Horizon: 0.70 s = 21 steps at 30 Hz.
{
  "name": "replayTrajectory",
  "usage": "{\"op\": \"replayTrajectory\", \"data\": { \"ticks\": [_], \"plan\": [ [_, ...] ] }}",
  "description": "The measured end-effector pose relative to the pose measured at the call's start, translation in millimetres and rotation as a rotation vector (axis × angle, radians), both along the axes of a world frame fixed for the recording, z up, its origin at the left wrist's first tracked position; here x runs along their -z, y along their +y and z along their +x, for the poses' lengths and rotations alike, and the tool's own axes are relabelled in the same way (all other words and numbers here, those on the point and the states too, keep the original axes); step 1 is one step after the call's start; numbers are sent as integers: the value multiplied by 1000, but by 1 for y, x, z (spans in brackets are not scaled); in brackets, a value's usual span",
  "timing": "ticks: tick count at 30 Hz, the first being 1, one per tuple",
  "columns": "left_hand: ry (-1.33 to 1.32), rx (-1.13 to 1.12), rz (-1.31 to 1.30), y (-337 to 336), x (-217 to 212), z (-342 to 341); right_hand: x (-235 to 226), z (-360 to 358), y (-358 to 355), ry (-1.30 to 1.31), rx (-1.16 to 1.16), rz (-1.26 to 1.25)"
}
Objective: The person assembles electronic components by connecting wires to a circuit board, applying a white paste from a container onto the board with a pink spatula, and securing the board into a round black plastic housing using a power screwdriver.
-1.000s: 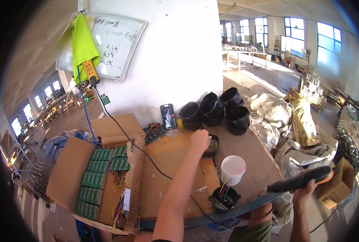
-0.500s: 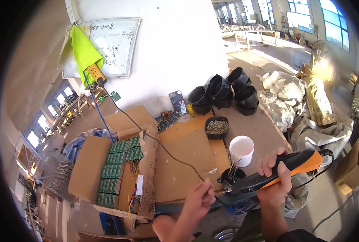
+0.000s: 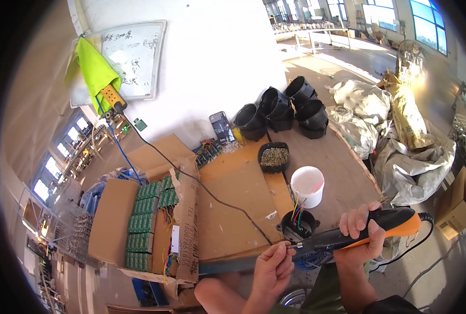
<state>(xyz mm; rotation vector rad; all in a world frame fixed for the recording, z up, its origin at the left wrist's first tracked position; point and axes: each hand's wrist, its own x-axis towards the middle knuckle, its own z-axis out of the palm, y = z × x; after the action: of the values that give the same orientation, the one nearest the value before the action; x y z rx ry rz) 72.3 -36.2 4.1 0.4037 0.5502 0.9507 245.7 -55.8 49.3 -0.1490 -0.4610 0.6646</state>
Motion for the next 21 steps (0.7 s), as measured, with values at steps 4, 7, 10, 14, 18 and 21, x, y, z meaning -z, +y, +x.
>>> {"op": "replayTrajectory", "data": {
  "ticks": [4,7,10,14,18,21],
  "plan": [
    [-104,-27,-34,5,5,8,1,1,2,-103,-9,115],
    [-8,-18,20,18,-1,10,1,2,7,-206,-12,177],
    [-119,24,66,29,-5,10,-2,12,10,-276,-37,171],
    [264,-41,303,43,-12,6,-9,26,23,-298,-59,132],
    [286,1,160,61,7,-7,-13,37,45,-310,-25,114],
    [285,-145,81,72,9,-10,-5,40,53,-315,-69,91]
  ]
}}
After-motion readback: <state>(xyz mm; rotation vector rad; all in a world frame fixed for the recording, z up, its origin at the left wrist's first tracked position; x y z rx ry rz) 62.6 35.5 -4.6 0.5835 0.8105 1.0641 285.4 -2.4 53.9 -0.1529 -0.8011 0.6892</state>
